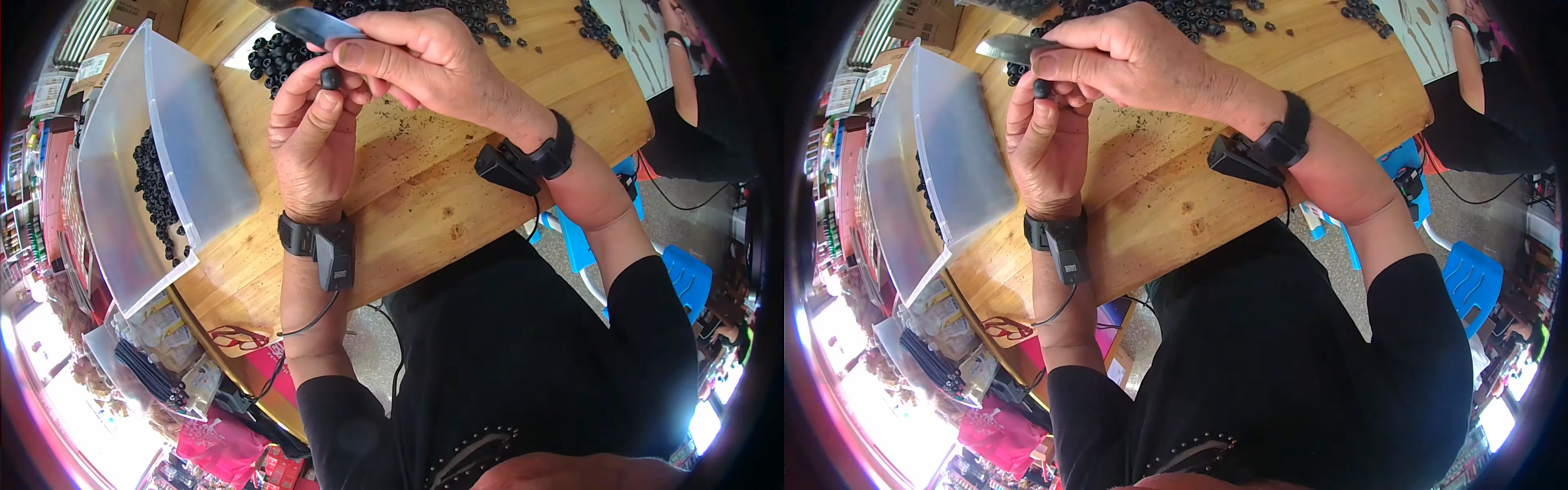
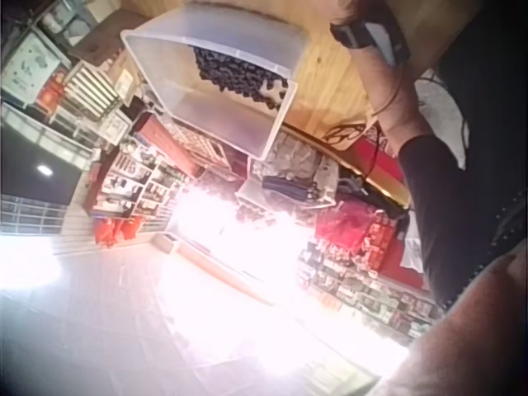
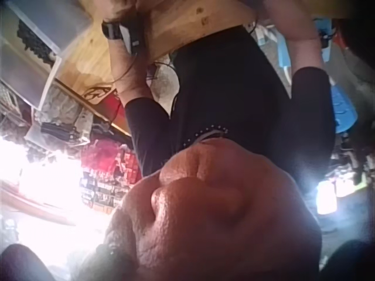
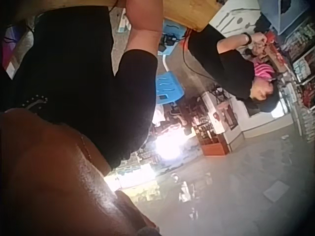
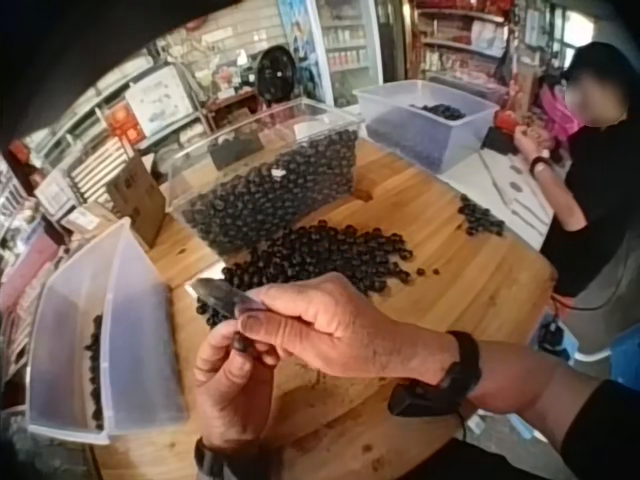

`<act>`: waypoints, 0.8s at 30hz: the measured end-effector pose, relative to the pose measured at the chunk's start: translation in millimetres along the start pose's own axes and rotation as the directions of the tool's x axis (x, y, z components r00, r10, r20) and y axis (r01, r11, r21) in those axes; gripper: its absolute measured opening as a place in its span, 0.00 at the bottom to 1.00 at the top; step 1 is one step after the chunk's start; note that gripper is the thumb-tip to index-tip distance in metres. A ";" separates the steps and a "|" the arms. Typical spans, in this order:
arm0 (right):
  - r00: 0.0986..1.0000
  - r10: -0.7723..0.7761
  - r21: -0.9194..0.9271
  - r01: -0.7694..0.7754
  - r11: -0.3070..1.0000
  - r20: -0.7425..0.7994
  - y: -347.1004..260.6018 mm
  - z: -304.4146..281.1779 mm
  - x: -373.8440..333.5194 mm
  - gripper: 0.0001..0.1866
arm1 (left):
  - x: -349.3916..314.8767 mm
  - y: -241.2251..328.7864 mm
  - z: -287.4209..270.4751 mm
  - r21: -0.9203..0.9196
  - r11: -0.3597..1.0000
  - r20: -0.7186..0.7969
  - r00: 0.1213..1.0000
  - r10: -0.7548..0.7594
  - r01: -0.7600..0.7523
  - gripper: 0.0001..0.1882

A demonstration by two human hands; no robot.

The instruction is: Trimming excess material from small black rubber or plastic components using a handheld knife at a workstation.

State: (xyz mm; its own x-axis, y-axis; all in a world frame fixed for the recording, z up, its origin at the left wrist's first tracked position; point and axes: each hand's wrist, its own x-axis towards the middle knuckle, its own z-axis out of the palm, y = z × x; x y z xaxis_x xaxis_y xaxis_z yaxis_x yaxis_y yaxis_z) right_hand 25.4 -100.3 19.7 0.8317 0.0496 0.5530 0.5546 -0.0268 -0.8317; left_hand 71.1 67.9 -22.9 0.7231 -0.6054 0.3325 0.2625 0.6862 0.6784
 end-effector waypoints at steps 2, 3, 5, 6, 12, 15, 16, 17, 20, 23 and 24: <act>1.000 0.008 -0.034 -0.007 0.999 0.004 -3.1 -1.5 -0.8 0.12 | 0.2 -0.7 -0.5 0.003 1.000 -0.022 1.000 0.001 -0.001 0.16; 1.000 -0.002 -0.020 0.002 1.000 -0.002 -1.8 -1.4 -1.4 0.12 | 0.5 -0.6 -0.3 0.005 1.000 -0.025 1.000 -0.004 0.004 0.15; 1.000 -0.022 -0.024 0.022 0.999 -0.012 -0.5 -1.0 -1.9 0.11 | 0.8 -0.4 0.3 0.008 1.000 -0.031 0.999 -0.016 0.016 0.15; 0.999 -0.033 -0.041 0.032 0.999 -0.016 -0.1 -0.5 -1.8 0.11 | 0.6 0.0 1.3 0.010 1.000 -0.051 0.998 -0.024 0.024 0.14; 0.993 -0.113 -0.492 0.091 0.866 -0.016 -1.0 1.2 -6.6 0.16 | -0.8 -0.4 8.0 0.016 0.998 -0.149 0.987 -0.064 0.067 0.13; 0.992 -0.121 -0.560 0.087 0.824 -0.024 -1.1 4.2 -7.9 0.15 | -1.1 -0.1 8.5 0.050 0.996 -0.161 0.985 -0.063 0.071 0.13; 0.994 -0.100 -0.572 0.063 0.818 -0.034 -1.4 5.0 -8.5 0.14 | -1.3 -0.1 8.6 0.067 0.996 -0.159 0.986 -0.051 0.062 0.13; 0.995 -0.101 -0.572 0.069 0.817 -0.026 -1.7 5.1 -8.5 0.13 | -1.6 -0.4 8.7 0.083 0.995 -0.155 0.987 -0.042 0.056 0.13; 0.994 -0.110 -0.528 0.094 0.844 0.001 -4.0 3.7 -4.9 0.11 | -0.4 -3.6 3.9 0.120 0.992 -0.134 0.991 -0.008 0.025 0.12; 0.994 -0.112 -0.428 0.098 0.899 -0.009 -0.1 -1.6 0.2 0.12 | 0.2 -5.6 4.0 0.128 0.992 -0.117 0.993 -0.004 0.019 0.13; 0.994 -0.098 -0.419 0.073 0.905 -0.038 4.0 -2.8 -0.4 0.13 | 0.4 -6.3 4.4 0.128 0.992 -0.105 0.994 0.002 0.012 0.13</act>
State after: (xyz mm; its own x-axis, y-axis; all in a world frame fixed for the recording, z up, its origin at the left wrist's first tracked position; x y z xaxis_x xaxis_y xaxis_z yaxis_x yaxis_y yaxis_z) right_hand 27.3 -103.2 16.3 0.7737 0.0141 0.6334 0.5740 -0.4388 -0.6913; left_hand 67.0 61.5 -24.2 0.7869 -0.5585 0.2626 0.1875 0.6217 0.7605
